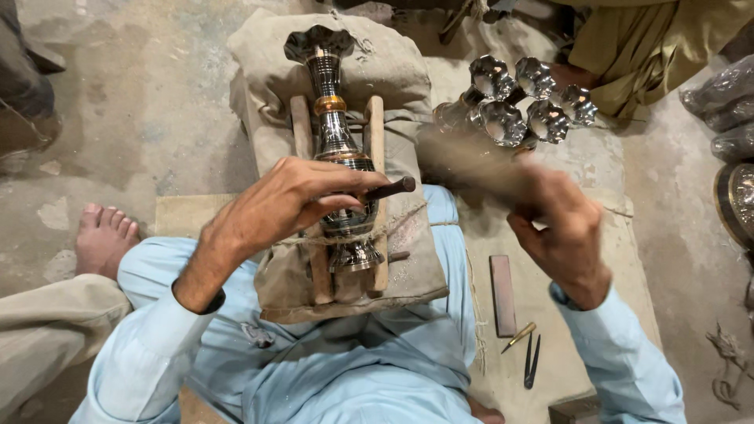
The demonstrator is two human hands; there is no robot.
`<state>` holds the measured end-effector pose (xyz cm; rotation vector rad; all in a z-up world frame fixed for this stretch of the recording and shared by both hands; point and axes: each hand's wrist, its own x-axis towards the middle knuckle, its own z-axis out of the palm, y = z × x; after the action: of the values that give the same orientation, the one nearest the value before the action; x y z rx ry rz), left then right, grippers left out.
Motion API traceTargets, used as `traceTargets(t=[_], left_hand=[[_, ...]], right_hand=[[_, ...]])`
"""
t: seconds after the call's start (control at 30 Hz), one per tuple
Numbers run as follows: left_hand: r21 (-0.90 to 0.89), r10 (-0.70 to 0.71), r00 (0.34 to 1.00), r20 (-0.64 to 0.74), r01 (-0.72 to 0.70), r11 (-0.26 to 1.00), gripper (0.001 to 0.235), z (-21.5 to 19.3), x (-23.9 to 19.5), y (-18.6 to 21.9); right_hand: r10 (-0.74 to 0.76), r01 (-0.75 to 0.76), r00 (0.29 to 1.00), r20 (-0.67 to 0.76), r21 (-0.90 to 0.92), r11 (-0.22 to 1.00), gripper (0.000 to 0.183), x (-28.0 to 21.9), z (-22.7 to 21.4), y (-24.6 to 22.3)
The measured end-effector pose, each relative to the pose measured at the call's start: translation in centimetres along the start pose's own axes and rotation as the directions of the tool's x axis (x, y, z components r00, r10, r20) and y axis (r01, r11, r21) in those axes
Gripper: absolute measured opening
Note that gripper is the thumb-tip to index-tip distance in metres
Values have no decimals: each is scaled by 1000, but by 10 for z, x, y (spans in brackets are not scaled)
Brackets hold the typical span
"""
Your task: The person sits cross-legged and uses a hammer and chisel to engrave a decorative pattern onto a silver-colored metal vase held in a wooden clamp. The person repeatedly strikes the chisel to create a honeycomb-like design on the vase's surface.
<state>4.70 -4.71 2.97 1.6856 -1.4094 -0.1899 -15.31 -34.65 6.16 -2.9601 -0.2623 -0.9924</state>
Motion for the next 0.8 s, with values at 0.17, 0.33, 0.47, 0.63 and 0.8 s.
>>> traceTargets(t=[0.17,0.33,0.47,0.63,0.8], left_hand=[[36,33,999,-7,-33,999,44,0,0,1],[58,85,995,-60,-82,995,40,0,-2,2],[6,-96,992,-88,97,995,44,5,-7,7],[31,-36,990,-136,41,999,46,5,-8,10],[-30,-174,972,-158,172,985,46,8,-14,10]], right_hand=[[-8,33,991,-135,180,983,72,6,2,-2],[97,-88,993,-71,131,987,65,12,4,-8],[-86,87,995,41,-24,996,69,19,0,-2],[-9,-1,996,87,113,994,68,27,-3,8],[-5,-4,995,97,101,995,70,29,-8,14]])
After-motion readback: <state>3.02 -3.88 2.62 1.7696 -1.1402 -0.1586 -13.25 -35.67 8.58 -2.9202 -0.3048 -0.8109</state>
